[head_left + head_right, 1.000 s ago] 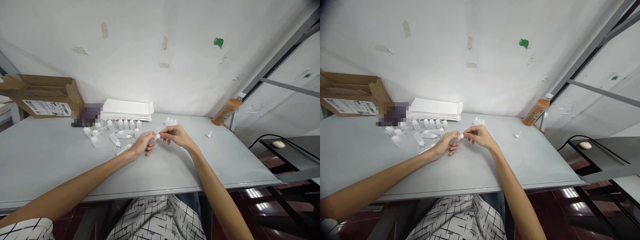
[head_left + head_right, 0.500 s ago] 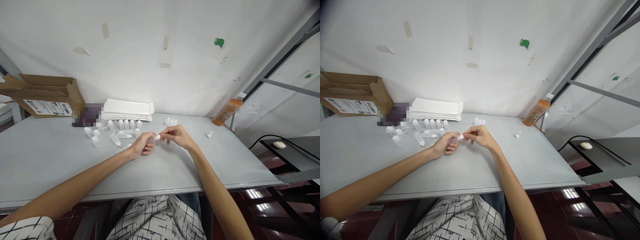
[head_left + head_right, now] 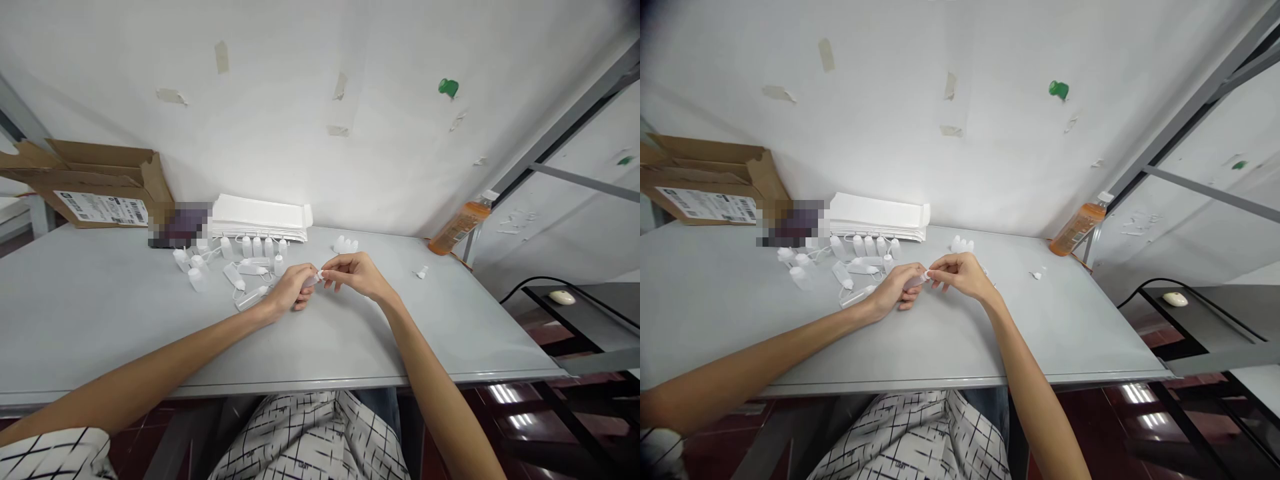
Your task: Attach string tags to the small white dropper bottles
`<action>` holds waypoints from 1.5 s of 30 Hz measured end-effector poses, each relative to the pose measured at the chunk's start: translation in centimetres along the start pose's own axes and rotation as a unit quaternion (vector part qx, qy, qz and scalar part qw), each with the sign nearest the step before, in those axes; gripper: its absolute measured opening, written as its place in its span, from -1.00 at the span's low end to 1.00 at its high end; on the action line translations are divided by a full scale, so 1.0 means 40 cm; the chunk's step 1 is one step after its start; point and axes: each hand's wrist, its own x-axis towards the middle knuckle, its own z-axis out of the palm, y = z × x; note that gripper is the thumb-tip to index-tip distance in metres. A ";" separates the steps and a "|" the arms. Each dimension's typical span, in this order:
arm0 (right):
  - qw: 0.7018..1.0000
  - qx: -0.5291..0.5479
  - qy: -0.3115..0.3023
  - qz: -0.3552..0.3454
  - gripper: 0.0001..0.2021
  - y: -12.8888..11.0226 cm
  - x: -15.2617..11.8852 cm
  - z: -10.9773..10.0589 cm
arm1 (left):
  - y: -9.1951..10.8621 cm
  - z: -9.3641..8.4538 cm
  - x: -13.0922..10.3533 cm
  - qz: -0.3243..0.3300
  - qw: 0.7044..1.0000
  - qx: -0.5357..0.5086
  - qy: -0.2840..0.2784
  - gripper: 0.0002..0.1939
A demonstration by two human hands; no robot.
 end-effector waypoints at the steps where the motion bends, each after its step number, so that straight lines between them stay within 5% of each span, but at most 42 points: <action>1: 1.000 -0.001 -0.002 0.001 -0.66 0.001 0.000 0.000 | 0.000 0.001 0.000 0.001 1.000 0.003 0.001 -0.84; 14: 1.000 -0.019 -0.007 -0.020 -0.71 -0.002 0.000 0.001 | -0.008 -0.016 0.012 -0.017 1.000 0.009 -0.008 -0.82; 22: 0.999 -0.046 -0.006 -0.009 -0.64 0.013 0.008 0.010 | -0.004 0.005 -0.007 0.022 0.997 0.062 0.045 -0.80; 32: 0.992 -0.116 0.036 -0.034 -0.57 0.015 0.008 0.022 | -0.003 0.012 -0.027 0.177 0.922 0.328 0.106 -0.79; 45: 0.980 -0.195 0.038 -0.018 -0.44 0.035 0.016 0.024 | -0.029 0.010 -0.020 0.200 0.886 0.408 0.095 -0.74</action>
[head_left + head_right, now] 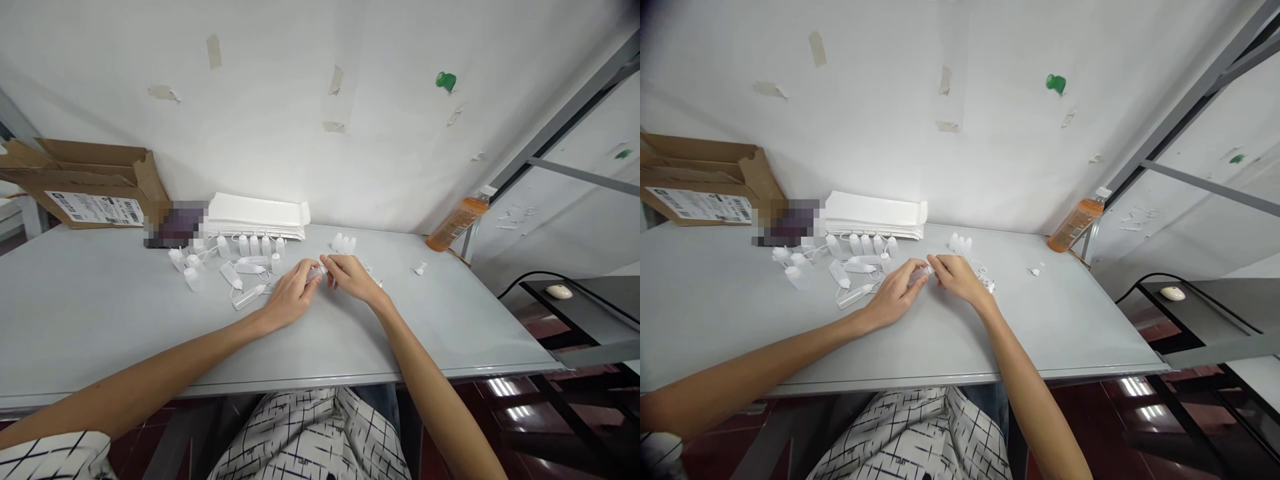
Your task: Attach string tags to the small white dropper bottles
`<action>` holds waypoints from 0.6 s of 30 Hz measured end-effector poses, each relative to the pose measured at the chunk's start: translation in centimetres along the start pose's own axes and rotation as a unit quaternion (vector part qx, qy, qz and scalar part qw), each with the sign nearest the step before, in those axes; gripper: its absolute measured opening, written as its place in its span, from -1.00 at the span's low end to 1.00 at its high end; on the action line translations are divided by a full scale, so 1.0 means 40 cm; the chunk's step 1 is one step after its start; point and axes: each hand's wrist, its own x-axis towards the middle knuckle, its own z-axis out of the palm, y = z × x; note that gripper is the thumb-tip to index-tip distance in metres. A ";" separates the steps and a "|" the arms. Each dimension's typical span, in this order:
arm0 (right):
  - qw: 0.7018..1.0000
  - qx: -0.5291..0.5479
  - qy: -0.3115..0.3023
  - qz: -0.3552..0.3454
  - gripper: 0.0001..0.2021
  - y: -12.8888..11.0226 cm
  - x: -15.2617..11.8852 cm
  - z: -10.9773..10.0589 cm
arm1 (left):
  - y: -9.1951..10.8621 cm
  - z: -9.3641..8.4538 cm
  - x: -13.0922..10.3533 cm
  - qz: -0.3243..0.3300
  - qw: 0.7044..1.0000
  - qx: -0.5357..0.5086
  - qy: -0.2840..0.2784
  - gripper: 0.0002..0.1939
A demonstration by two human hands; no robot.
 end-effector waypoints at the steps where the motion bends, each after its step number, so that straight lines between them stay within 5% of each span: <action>1: 1.000 0.008 -0.004 -0.001 -0.44 -0.003 -0.001 -0.003 | 0.001 -0.001 0.000 -0.002 1.000 0.000 -0.002 -0.74; 8: 0.997 0.076 -0.034 -0.007 -0.59 -0.021 -0.013 -0.025 | 0.007 -0.009 0.005 -0.010 1.000 -0.010 0.001 -0.75; 18: 0.997 0.070 -0.032 0.029 -0.46 -0.011 -0.010 -0.019 | -0.004 -0.001 0.001 0.001 1.000 0.005 -0.016 -0.77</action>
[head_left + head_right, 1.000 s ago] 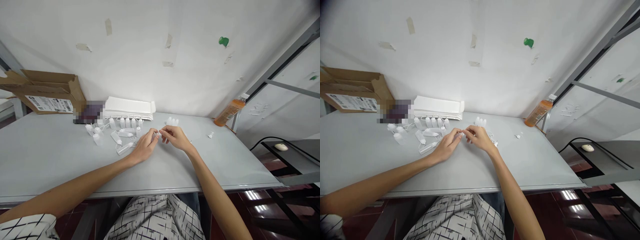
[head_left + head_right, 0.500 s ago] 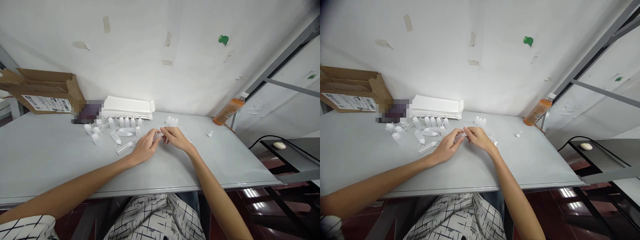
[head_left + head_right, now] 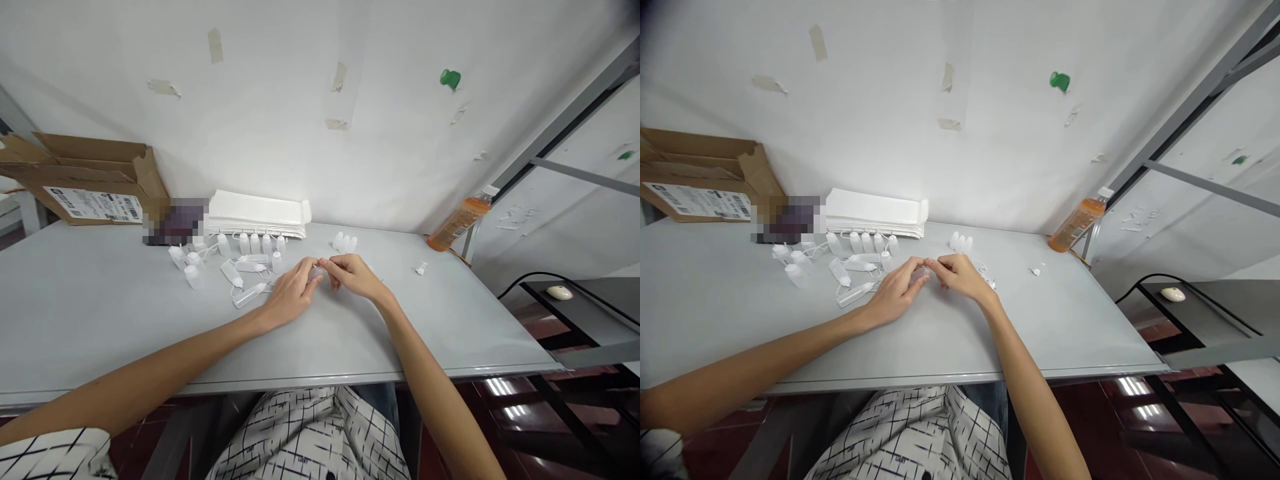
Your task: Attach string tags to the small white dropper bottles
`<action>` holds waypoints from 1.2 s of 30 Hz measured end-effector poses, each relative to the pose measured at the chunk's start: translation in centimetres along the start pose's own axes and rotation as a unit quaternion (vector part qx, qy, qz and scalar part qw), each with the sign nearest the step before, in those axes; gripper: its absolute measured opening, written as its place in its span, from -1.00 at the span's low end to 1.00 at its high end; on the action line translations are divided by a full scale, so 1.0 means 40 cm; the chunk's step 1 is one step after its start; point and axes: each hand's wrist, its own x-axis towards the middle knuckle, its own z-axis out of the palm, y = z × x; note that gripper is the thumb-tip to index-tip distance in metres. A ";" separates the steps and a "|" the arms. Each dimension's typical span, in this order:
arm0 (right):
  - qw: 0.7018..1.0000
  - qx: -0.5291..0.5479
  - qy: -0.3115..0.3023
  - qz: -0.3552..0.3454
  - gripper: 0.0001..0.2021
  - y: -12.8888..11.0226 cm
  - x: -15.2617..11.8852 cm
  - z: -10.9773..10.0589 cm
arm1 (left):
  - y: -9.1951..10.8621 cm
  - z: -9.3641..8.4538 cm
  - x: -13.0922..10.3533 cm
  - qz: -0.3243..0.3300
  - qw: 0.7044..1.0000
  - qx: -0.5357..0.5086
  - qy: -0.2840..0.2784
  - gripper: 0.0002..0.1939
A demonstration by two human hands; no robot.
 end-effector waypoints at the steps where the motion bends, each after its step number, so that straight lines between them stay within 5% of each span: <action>1: 1.000 0.010 0.000 -0.007 -0.49 0.000 -0.001 -0.003 | -0.001 0.000 0.001 0.001 1.000 -0.004 -0.003 -0.78; 7: 1.000 0.004 -0.004 -0.020 -0.58 0.001 -0.006 -0.020 | -0.004 0.002 0.003 0.006 1.000 -0.007 -0.009 -0.78; 16: 1.000 -0.012 -0.012 0.007 -0.46 0.020 0.010 -0.003 | 0.000 0.000 0.006 -0.006 1.000 -0.012 -0.008 -0.79; 26: 0.999 0.038 0.029 -0.011 -0.52 0.020 0.011 -0.016 | 0.001 -0.012 0.024 -0.051 0.985 -0.161 -0.041 -0.59; 36: 0.997 0.069 0.001 -0.033 -0.68 0.018 0.007 -0.023 | -0.024 -0.001 0.036 -0.056 0.976 -0.208 -0.037 -0.59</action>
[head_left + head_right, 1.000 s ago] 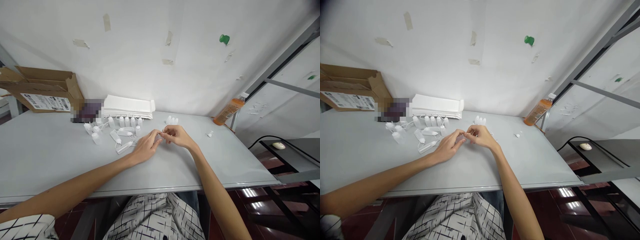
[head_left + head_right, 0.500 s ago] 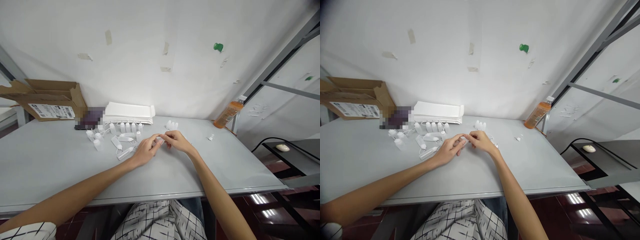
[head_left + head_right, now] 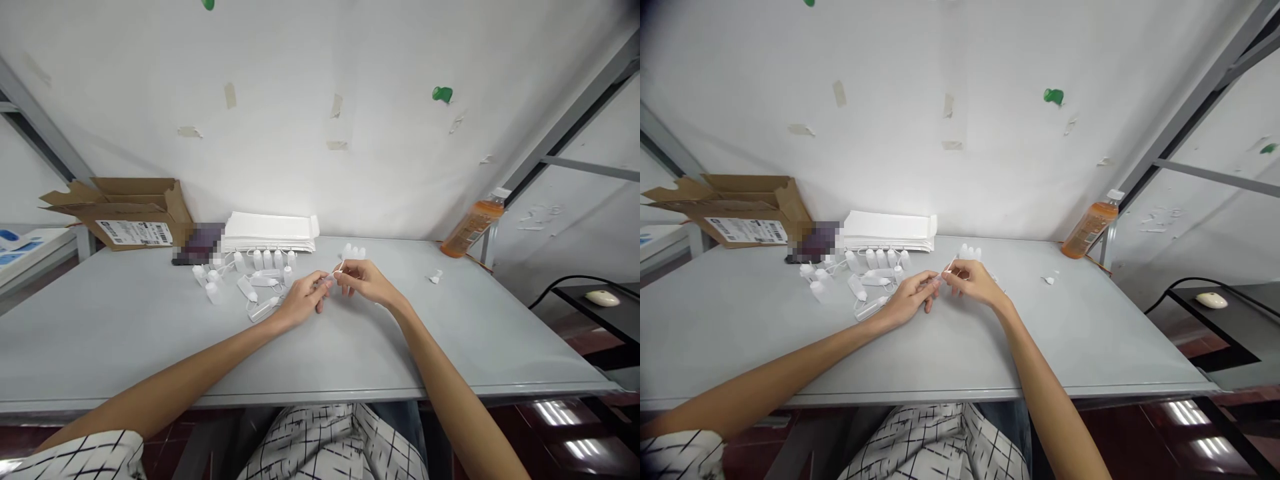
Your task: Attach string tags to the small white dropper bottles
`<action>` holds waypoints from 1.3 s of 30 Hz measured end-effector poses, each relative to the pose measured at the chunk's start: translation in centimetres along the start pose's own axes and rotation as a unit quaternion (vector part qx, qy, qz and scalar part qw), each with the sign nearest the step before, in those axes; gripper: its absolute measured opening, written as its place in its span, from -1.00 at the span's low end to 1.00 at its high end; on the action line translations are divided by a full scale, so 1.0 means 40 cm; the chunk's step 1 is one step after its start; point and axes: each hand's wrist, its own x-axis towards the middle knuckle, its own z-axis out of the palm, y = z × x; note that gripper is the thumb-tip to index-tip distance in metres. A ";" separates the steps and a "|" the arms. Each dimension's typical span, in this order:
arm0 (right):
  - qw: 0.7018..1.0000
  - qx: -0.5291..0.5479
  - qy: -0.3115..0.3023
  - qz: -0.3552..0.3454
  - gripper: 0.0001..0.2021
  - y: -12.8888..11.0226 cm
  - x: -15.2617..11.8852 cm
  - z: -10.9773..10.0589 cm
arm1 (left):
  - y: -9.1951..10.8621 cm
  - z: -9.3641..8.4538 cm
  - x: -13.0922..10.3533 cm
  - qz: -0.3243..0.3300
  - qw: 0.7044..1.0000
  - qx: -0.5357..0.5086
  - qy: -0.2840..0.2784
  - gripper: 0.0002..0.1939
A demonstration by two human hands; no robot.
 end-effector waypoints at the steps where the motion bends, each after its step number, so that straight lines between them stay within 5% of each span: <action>1: 1.000 0.000 -0.001 0.002 -0.70 0.001 0.000 -0.002 | 0.001 0.000 0.000 0.002 1.000 0.001 0.000 -0.60; 19: 0.997 -0.038 -0.025 0.066 -0.77 0.017 0.005 0.003 | -0.008 0.002 0.003 0.007 0.997 0.070 0.009 -0.70; 31: 0.998 -0.030 -0.007 0.051 -0.55 0.018 0.006 0.011 | 0.023 0.002 -0.013 0.033 0.993 0.109 0.004 -0.74; 39: 0.999 -0.025 -0.021 0.035 -0.64 0.005 -0.001 -0.004 | 0.018 -0.001 -0.012 0.017 0.997 0.080 -0.009 -0.70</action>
